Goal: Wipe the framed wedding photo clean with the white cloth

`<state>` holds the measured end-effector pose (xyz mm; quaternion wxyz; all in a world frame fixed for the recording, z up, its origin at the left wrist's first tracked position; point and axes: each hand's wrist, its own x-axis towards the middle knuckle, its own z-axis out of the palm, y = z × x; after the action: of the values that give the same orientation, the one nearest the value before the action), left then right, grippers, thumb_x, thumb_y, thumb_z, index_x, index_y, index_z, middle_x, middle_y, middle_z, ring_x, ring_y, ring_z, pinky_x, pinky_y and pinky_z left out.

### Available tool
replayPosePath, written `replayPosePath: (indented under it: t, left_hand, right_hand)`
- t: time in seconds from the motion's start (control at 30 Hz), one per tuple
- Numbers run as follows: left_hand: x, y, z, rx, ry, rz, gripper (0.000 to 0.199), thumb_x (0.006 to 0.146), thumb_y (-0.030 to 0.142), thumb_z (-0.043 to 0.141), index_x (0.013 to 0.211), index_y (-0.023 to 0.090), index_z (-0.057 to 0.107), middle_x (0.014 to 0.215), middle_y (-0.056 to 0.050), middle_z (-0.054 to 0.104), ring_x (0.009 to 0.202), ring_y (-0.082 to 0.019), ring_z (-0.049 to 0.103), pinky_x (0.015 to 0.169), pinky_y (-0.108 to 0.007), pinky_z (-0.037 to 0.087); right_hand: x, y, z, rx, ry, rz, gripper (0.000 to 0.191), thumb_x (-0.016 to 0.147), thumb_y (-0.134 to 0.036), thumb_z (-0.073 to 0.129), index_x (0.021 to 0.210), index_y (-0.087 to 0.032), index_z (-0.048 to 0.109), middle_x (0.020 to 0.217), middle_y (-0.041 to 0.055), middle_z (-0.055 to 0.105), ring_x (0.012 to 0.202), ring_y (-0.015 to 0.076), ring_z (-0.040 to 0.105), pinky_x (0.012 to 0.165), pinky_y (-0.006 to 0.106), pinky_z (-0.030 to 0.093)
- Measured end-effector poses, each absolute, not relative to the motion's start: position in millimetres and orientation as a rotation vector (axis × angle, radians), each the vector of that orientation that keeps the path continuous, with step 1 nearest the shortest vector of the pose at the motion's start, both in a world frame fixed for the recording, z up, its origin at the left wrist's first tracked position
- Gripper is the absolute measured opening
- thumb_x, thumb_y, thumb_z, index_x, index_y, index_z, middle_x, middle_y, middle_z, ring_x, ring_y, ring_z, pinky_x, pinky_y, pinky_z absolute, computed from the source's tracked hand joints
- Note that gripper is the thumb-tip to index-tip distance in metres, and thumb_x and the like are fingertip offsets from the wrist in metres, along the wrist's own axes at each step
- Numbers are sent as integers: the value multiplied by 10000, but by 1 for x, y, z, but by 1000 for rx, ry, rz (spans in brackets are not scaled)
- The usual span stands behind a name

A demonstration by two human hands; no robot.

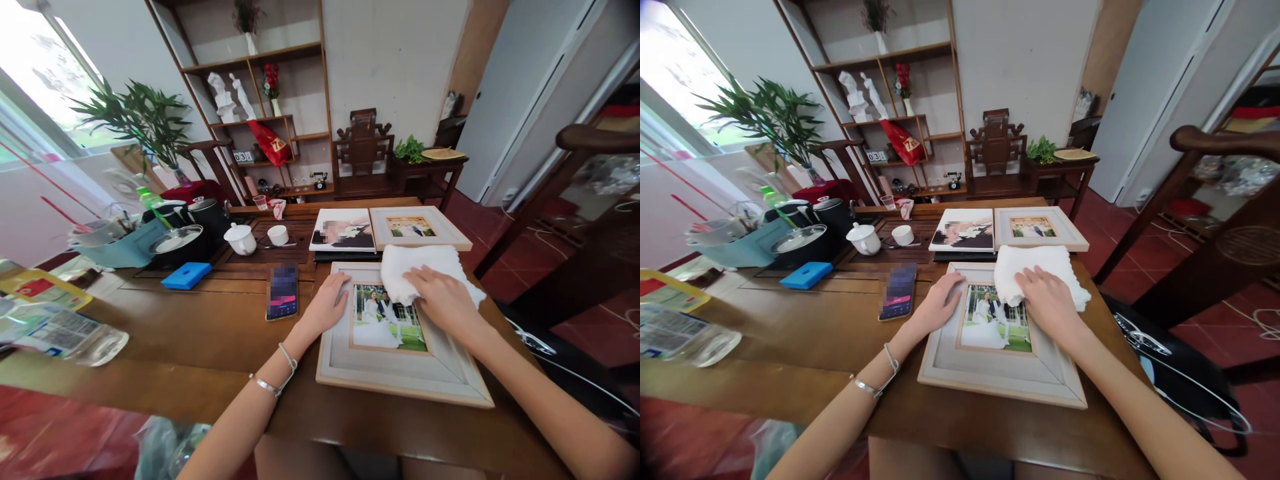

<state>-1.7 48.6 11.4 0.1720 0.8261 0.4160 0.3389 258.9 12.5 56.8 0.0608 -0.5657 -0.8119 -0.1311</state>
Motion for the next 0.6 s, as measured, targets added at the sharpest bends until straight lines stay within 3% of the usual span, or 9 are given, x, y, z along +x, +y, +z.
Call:
replayPosePath:
  t: [0.13, 0.37, 0.6]
  left_hand:
    - [-1, 48, 12, 2339, 1178, 976, 310, 907, 173, 460, 1208, 171, 534, 1246, -148, 581, 1234, -270, 515, 1076, -487, 404]
    - [-1, 48, 13, 2352, 1172, 972, 314, 902, 157, 451, 1204, 155, 537, 1251, -161, 574, 1233, -265, 516, 1085, -477, 400]
    - [-2, 48, 11, 2355, 1184, 929, 320, 909, 158, 447, 1219, 142, 523, 1270, -170, 563, 1260, -270, 493, 1091, -472, 388]
  right_hand:
    - [240, 1, 57, -1707, -2596, -468, 465, 735, 71, 404, 1111, -103, 614, 1125, 167, 645, 1137, 319, 550, 904, 403, 440]
    - [210, -62, 76, -1447, -2911, 33, 465, 650, 50, 473, 1042, -134, 642, 1002, 153, 677, 970, 295, 624, 798, 368, 468]
    - [252, -68, 99, -1278, -2783, 506, 559, 645, -5, 455, 1082, -274, 677, 987, 30, 718, 927, 225, 645, 807, 292, 441]
